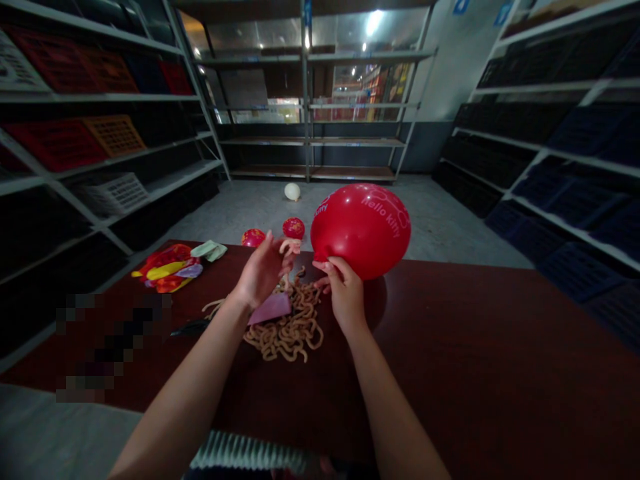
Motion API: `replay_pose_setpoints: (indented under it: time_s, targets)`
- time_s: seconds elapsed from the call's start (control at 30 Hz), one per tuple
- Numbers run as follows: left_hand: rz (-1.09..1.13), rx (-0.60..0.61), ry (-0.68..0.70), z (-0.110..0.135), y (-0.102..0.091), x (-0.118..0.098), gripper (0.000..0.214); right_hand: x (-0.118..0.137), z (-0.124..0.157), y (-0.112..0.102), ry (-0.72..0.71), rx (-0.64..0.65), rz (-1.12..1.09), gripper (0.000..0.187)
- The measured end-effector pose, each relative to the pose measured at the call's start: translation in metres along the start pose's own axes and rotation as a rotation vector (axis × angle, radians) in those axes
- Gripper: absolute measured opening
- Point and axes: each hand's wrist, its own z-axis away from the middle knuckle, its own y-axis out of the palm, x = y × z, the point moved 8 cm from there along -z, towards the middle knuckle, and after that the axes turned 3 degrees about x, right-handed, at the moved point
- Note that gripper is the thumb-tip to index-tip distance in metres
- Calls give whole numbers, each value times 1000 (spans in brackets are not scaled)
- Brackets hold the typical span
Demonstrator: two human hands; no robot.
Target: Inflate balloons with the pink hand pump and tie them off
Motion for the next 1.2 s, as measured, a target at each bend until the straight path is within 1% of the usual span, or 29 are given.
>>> replay_pose_setpoints:
  time_s: [0.07, 0.1, 0.17, 0.2, 0.3, 0.43, 0.5, 0.57, 0.63, 0.7, 0.77, 0.83, 0.9, 0.93, 1.03, 1.07, 1.1, 1.13, 1.2]
  targets:
    - [-184, 38, 126, 3, 5, -10, 25, 3, 2, 4, 12, 8, -4, 34]
    - [-285, 72, 200, 5, 9, -15, 23, 4, 3, 6, 20, 17, -8, 33]
    - [-464, 169, 321, 11, 21, -22, 30, 6, 5, 11, 32, 43, -24, 32]
    - [-536, 217, 360, 14, 27, -23, 35, 8, 7, 13, 37, 58, -38, 31]
    - [-681, 301, 405, 16, 34, -22, 42, 12, 10, 18, 58, 114, -98, 30]
    - [-646, 300, 420, 12, 27, -21, 42, 17, 14, 24, 95, 195, -173, 31]
    - [-659, 292, 457, 12, 26, -22, 41, 19, 15, 26, 102, 219, -195, 29]
    - [-749, 292, 534, 15, 30, -25, 37, 18, 15, 27, 107, 223, -202, 26]
    - [-843, 287, 618, 20, 37, -29, 29, 17, 14, 25, 96, 203, -206, 24]
    - [-899, 260, 680, 26, 43, -31, 21, 15, 12, 22, 75, 186, -203, 26]
    - [-924, 211, 728, 32, 47, -33, 20, 15, 10, 19, 62, 190, -183, 27]
    - [-922, 153, 734, 36, 48, -33, 20, 16, 10, 19, 62, 217, -160, 27]
    - [-888, 101, 697, 37, 48, -31, 19, 19, 12, 21, 64, 254, -178, 28]
    - [-858, 77, 672, 37, 48, -30, 19, 22, 13, 22, 64, 271, -204, 33]
    - [-738, 28, 610, 34, 45, -28, 15, 29, 18, 26, 57, 330, -304, 58]
    - [-699, 16, 591, 33, 43, -28, 14, 31, 19, 28, 54, 353, -325, 61]
    - [-668, 8, 572, 31, 41, -27, 13, 31, 20, 29, 55, 375, -331, 59]
    - [-648, 8, 555, 29, 39, -25, 13, 31, 21, 29, 57, 379, -326, 54]
    - [-640, 24, 537, 26, 37, -22, 11, 30, 20, 23, 52, 321, -294, 38]
